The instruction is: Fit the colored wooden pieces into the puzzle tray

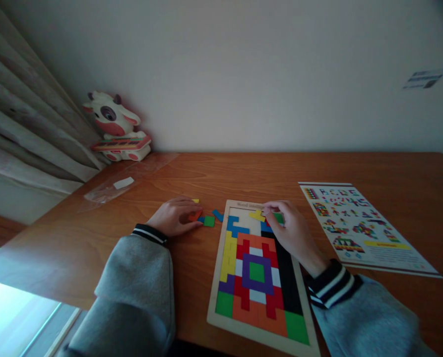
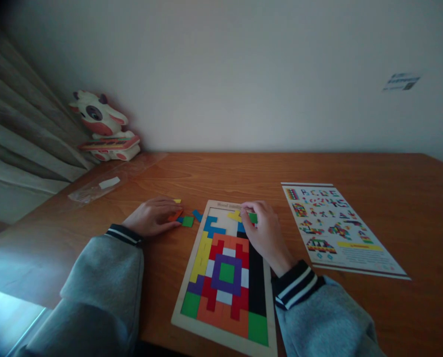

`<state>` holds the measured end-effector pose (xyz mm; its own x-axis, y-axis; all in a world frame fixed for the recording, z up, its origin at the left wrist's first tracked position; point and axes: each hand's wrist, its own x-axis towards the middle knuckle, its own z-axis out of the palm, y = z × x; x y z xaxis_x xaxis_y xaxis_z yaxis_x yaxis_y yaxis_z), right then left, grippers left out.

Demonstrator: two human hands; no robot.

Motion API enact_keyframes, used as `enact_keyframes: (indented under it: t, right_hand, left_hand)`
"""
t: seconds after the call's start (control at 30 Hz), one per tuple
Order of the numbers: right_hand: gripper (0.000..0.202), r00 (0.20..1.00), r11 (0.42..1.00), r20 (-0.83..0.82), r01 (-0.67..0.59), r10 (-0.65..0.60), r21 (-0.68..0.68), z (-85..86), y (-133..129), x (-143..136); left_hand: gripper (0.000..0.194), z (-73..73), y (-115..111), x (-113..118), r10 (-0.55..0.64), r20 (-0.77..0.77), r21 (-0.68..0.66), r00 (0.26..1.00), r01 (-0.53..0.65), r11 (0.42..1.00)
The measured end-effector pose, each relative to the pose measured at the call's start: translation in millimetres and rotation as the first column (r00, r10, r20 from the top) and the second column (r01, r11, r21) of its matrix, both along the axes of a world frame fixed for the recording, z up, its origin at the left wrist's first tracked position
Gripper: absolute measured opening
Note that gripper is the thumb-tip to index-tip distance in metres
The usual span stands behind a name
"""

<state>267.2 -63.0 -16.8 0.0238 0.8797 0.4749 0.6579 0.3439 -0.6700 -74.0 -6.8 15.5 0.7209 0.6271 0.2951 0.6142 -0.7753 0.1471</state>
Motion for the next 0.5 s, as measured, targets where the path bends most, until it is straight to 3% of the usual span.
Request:
enact_keyframes:
  t: [0.3,0.5]
  right_hand:
    - [0.019,1.0,1.0,-0.011,-0.01,0.01,0.002,3.3,-1.2,0.0]
    - [0.02,1.0,1.0,-0.007,-0.005,0.005,-0.001,3.8,-0.6,-0.4]
  left_hand:
    - [0.04,5.9,-6.3,0.7,0.001,0.012,-0.109,1.0,0.0,0.994]
    - [0.058,-0.8,-2.7,3.8,0.149,0.05,-0.18,0.988,-0.138,0.974]
